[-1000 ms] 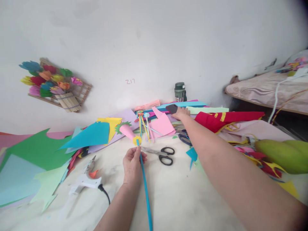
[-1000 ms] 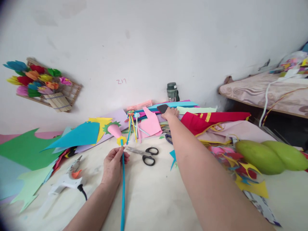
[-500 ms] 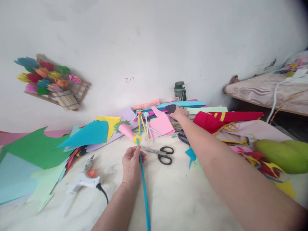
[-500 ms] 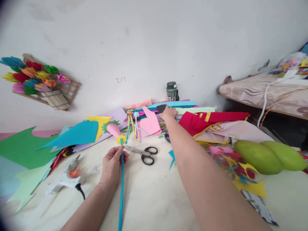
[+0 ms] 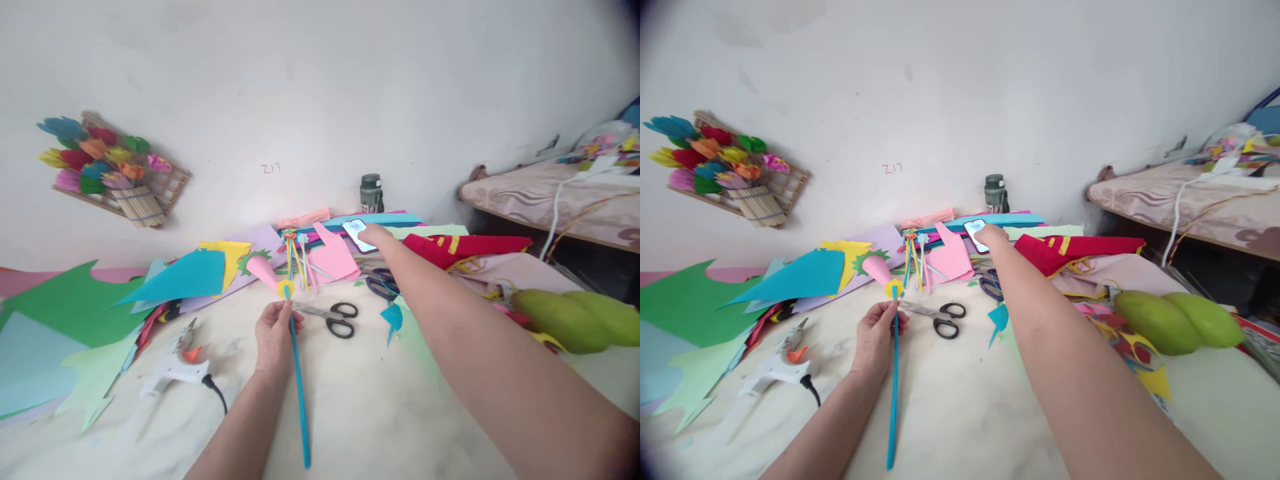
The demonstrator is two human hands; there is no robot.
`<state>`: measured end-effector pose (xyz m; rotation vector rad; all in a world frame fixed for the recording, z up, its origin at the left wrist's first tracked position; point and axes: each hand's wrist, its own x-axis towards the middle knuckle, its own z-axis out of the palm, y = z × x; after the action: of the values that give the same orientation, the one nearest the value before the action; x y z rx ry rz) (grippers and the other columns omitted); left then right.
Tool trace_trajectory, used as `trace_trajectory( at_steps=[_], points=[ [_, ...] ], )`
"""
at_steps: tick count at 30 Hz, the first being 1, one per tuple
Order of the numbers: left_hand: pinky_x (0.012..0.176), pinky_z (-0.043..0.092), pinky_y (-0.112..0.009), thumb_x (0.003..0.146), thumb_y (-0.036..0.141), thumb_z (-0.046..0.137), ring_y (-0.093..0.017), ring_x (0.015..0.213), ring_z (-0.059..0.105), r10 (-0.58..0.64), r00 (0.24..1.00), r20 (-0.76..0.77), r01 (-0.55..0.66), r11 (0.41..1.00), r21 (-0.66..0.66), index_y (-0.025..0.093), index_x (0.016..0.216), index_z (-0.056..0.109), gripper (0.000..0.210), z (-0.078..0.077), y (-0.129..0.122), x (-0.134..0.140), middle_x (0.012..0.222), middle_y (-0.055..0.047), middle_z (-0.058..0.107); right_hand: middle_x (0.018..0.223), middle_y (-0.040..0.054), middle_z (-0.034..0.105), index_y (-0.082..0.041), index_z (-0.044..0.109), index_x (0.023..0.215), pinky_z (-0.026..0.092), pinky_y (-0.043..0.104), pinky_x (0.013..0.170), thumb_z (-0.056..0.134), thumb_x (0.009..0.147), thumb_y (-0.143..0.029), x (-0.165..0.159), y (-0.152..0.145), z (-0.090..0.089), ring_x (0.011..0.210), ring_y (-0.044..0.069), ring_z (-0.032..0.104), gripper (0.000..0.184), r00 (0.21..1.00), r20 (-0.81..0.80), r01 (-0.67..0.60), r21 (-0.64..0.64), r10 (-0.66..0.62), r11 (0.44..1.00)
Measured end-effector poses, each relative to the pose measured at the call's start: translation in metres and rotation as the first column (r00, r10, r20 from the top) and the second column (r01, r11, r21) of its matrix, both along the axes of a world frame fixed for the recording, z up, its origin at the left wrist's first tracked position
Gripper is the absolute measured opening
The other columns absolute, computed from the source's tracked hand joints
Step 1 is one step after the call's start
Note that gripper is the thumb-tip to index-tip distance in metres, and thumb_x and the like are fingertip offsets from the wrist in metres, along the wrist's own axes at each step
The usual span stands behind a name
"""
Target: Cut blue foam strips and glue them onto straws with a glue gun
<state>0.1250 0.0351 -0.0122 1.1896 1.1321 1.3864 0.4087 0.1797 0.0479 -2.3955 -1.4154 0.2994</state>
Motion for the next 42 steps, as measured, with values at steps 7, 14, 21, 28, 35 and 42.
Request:
trace_trajectory(
  at_steps=[7,14,21,28,35,42],
  points=[
    [0.046,0.039,-0.021,0.066,0.042,0.058,-0.009,0.046,0.049,-0.005,1.000,0.028,0.004,1.000,0.003,0.013,0.073,0.052,0.030,-0.001,0.001,0.000,0.055,-0.002,0.057,0.105,0.0129,0.059,-0.015,0.057,0.106,0.045,0.032,0.068,0.053,0.066,-0.025,0.009,-0.014,0.021,0.091,0.027,0.056,0.041,0.975,0.184,-0.083,-0.212,0.124,0.974],
    [0.046,0.040,-0.022,0.065,0.042,0.058,-0.009,0.045,0.049,0.008,1.000,0.029,-0.007,1.000,-0.017,0.014,0.072,0.053,0.029,0.002,0.001,0.001,0.054,-0.001,0.057,0.123,0.0090,0.046,-0.024,0.049,0.119,0.022,0.050,0.094,0.047,0.071,-0.025,0.004,-0.047,0.022,0.113,0.031,0.038,0.048,0.811,0.457,-0.250,-0.293,0.365,0.923],
    [0.045,0.038,-0.022,0.060,0.043,0.061,-0.009,0.043,0.049,0.013,1.000,0.028,-0.013,1.000,-0.016,0.013,0.071,0.053,0.033,0.002,0.002,0.001,0.053,-0.001,0.057,0.141,0.0064,0.016,-0.023,0.025,0.133,0.006,0.050,0.099,0.036,0.073,-0.055,0.015,-0.067,-0.011,0.126,0.030,0.014,0.069,0.806,0.434,-0.295,-0.295,0.403,0.909],
    [0.047,0.040,-0.023,0.062,0.043,0.060,-0.010,0.045,0.050,-0.007,0.999,0.033,0.007,1.000,-0.003,0.014,0.072,0.053,0.031,-0.001,0.004,-0.001,0.055,-0.001,0.057,0.142,0.0051,0.012,-0.025,0.023,0.134,0.010,0.048,0.099,0.033,0.072,-0.062,0.016,-0.066,-0.021,0.127,0.031,0.008,0.072,0.861,0.364,-0.295,-0.213,0.356,0.931],
    [0.046,0.039,-0.022,0.062,0.043,0.061,-0.010,0.045,0.050,-0.009,1.000,0.020,0.009,1.000,-0.005,0.013,0.072,0.053,0.033,-0.001,0.004,-0.001,0.055,-0.002,0.057,0.142,0.0057,0.012,-0.026,0.024,0.133,0.010,0.048,0.099,0.035,0.072,-0.062,0.012,-0.067,-0.020,0.127,0.030,0.010,0.072,0.873,0.342,-0.285,-0.221,0.348,0.932],
    [0.047,0.039,-0.022,0.062,0.043,0.060,-0.010,0.046,0.050,-0.007,1.000,0.013,0.007,1.000,0.006,0.013,0.072,0.054,0.032,-0.002,0.004,-0.001,0.056,-0.002,0.057,0.141,0.0068,0.015,-0.026,0.024,0.133,0.014,0.047,0.098,0.034,0.072,-0.063,0.012,-0.066,-0.019,0.126,0.030,0.014,0.072,0.865,0.341,-0.291,-0.259,0.369,0.921]
  ],
)
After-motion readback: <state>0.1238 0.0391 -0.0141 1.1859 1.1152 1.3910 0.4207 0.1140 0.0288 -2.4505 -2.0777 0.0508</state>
